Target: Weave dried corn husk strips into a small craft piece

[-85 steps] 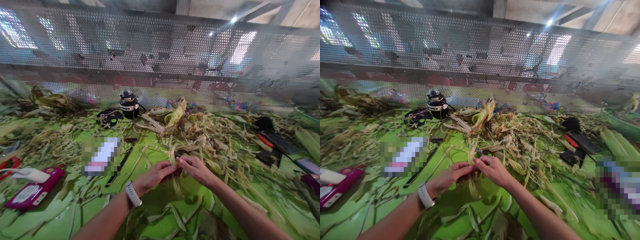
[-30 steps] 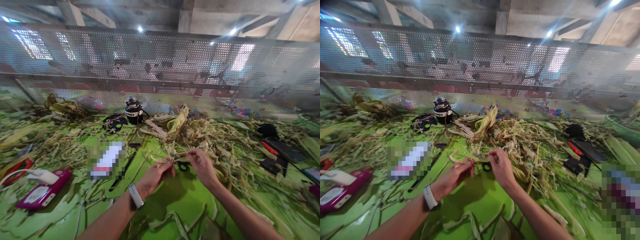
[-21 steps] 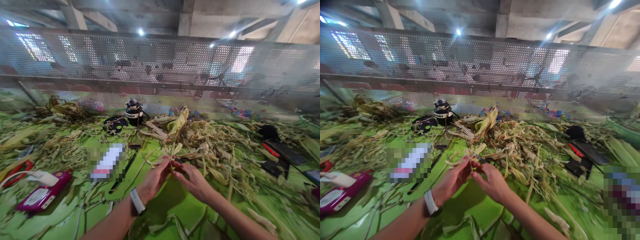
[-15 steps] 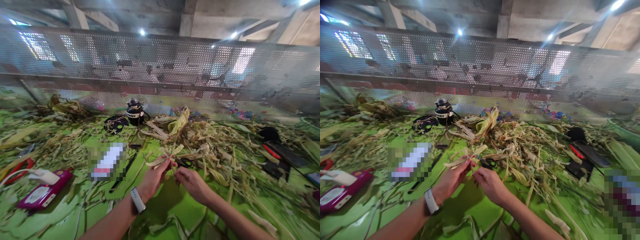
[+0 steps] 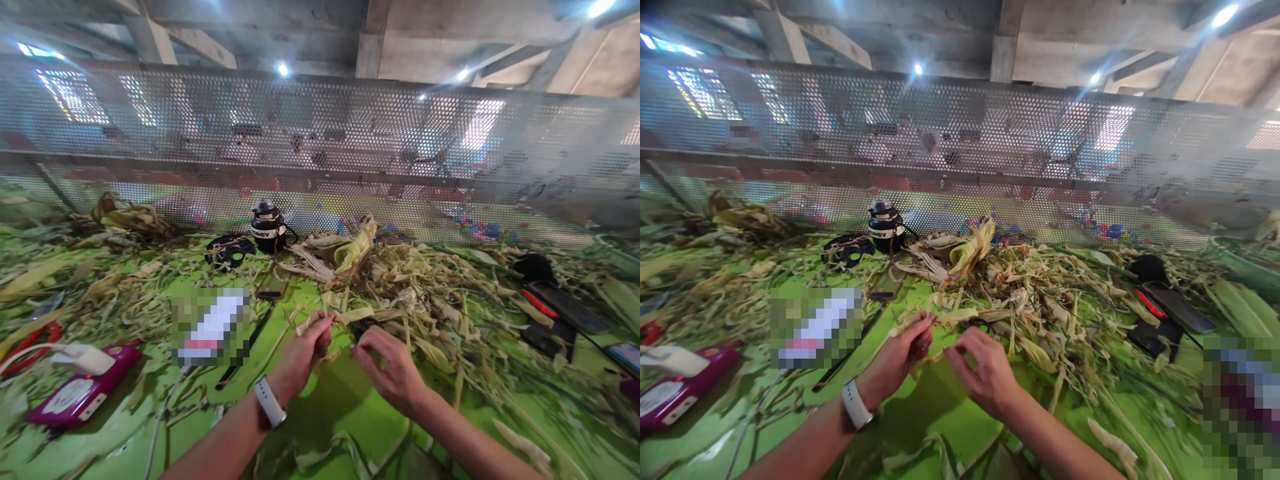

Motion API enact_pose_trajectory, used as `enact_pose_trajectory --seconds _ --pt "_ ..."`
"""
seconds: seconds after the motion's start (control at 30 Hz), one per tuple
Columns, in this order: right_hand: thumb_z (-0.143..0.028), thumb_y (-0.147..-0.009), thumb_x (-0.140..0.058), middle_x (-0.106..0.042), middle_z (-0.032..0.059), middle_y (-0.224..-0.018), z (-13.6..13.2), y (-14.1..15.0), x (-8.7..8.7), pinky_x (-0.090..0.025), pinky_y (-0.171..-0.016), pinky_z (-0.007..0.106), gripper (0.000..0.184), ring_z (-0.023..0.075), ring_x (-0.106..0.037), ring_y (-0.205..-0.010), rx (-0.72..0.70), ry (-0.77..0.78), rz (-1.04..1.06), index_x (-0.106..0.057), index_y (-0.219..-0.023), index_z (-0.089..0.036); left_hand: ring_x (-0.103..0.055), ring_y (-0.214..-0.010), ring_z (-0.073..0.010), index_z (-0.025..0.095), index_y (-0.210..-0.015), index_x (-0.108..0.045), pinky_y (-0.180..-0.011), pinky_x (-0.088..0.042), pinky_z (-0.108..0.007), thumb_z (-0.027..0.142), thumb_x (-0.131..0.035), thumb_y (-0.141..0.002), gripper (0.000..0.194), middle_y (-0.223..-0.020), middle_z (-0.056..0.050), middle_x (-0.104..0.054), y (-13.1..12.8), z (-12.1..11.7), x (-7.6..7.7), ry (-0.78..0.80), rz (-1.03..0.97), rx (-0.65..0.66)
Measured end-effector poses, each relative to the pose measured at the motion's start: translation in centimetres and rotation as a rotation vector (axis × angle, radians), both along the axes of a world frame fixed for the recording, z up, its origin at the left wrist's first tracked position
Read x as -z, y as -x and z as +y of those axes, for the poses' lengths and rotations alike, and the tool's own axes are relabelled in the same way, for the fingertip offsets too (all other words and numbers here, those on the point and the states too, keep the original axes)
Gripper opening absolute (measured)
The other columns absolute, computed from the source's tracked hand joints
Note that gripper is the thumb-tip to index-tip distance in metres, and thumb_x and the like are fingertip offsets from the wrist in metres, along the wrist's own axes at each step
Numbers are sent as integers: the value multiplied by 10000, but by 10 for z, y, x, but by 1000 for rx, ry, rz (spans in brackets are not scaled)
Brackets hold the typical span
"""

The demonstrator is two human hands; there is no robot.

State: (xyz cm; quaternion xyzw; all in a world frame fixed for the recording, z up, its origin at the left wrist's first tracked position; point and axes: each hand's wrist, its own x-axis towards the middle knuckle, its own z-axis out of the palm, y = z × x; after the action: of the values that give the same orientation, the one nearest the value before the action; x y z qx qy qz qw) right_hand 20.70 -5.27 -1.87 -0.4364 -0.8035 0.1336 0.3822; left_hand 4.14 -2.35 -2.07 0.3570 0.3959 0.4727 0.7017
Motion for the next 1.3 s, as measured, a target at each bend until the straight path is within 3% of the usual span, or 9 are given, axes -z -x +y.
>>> enact_pose_trajectory --seconds 0.07,0.13,0.27,0.37,0.5,0.7,0.83,1.0,1.3 --pt "-251 -865 -520 -610 78 -910 3 -5 -1 -431 -799 339 93 202 -547 -892 117 -174 6 -561 -916 -185 -266 -442 -62 192 -662 -480 -435 -188 -201 393 -663 -699 275 -505 90 -334 2 1 -1 -54 60 24" --pt "-285 -841 -569 -599 103 -1050 8 -9 0 -397 -891 413 240 241 -513 -1014 166 -220 -51 -531 -1058 -190 -267 -440 -65 188 -646 -498 -437 -187 -215 397 -660 -708 272 -493 84 -351 3 1 -2 -100 100 58" --pt "-324 -840 -572 -611 86 -974 12 -10 4 -395 -903 463 279 241 -539 -946 223 -230 -91 -517 -1080 -193 -405 -478 -86 179 -658 -552 -484 -281 -221 384 -643 -735 237 -503 53 -496 3 2 -1 -101 49 57" --pt "-263 -853 -545 -602 93 -964 6 -6 4 -403 -881 450 220 243 -533 -953 257 -342 -65 -518 -1057 -186 -576 -691 -134 176 -776 -597 -645 -400 -231 366 -626 -759 194 -701 0 -660 1 2 1 -62 -72 41" --pt "-334 -863 -526 -618 78 -867 -3 6 9 -453 -753 361 170 221 -551 -846 82 -90 -165 -572 -927 -183 -626 -849 -173 176 -818 -615 -795 -442 -280 321 -689 -704 199 -823 -33 -702 -5 -1 -1 49 -225 -3" --pt "-349 -943 -347 -556 -8 -618 0 12 16 -398 -511 209 332 122 -513 -570 33 258 59 -545 -735 -184 -621 -705 -135 166 -767 -625 -639 -470 -227 310 -770 -613 256 -718 -4 -678 -5 -3 -6 96 -240 -62" --pt "-357 -947 -350 -556 11 -633 2 11 15 -405 -544 220 356 134 -516 -606 40 116 29 -548 -703 -189 -602 -646 -105 164 -754 -606 -643 -464 -208 244 -821 -523 325 -666 28 -648 -5 1 -6 62 -187 -183" --pt "-276 -945 -379 -538 26 -620 2 8 14 -390 -560 264 331 158 -474 -602 26 -244 -287 -543 -668 -196 -586 -707 -119 169 -809 -610 -690 -461 -231 262 -801 -540 342 -737 13 -647 -4 2 -1 52 -36 -225" --pt "-186 -915 -400 -594 104 -1023 4 -8 -2 -438 -809 355 169 208 -532 -939 73 -342 -273 -559 -859 -186 -535 -677 -139 161 -799 -656 -677 -421 -260 345 -695 -690 218 -734 -18 -615 9 -5 -9 -284 282 338"
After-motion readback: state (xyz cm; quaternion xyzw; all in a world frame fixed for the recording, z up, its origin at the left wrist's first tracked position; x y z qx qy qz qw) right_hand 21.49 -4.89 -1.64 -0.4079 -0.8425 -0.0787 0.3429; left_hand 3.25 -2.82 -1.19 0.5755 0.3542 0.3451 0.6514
